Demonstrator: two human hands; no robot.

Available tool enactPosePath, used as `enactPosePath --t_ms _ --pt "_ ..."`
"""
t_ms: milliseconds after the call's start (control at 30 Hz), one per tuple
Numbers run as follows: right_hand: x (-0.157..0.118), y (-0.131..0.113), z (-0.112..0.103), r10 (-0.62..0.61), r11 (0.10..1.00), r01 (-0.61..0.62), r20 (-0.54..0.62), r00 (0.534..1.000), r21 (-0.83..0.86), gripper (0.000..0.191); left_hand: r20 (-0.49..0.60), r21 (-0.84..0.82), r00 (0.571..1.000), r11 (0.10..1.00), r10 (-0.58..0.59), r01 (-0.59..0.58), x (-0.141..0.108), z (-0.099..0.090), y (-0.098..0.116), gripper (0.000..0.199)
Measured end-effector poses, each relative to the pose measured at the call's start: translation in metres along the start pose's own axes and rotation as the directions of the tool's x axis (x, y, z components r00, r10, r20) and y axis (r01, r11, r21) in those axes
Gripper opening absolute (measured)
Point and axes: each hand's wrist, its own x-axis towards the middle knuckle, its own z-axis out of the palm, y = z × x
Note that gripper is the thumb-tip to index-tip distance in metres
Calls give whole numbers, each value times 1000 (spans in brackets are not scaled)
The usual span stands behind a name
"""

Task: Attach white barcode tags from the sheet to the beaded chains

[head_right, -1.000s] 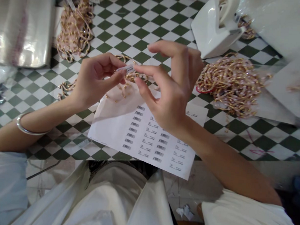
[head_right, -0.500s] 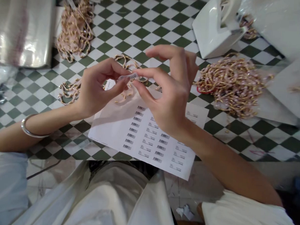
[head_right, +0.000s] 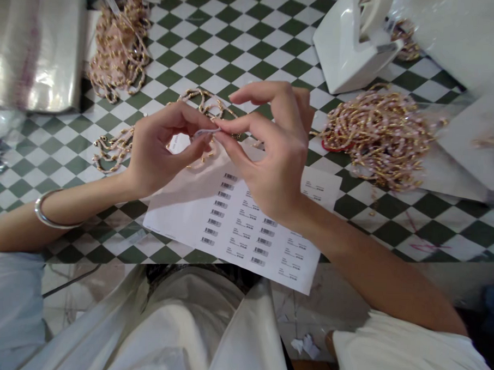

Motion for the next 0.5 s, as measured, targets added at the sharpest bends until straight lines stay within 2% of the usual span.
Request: enactPosePath --t_ms 167,300,500 --pt "1 -4 -1 67 996 -64 48 997 -61 11 -32 -12 999 999 -34 34 -1 1 -1 11" --pt "0 -2 0 18 999 -18 5 1000 -38 11 -34 -5 999 1000 -27 27 -1 0 -4 12" --pt "1 -1 0 -17 1000 17 8 1000 -25 8 -24 21 1000 1000 -12 12 -1 0 -4 11"
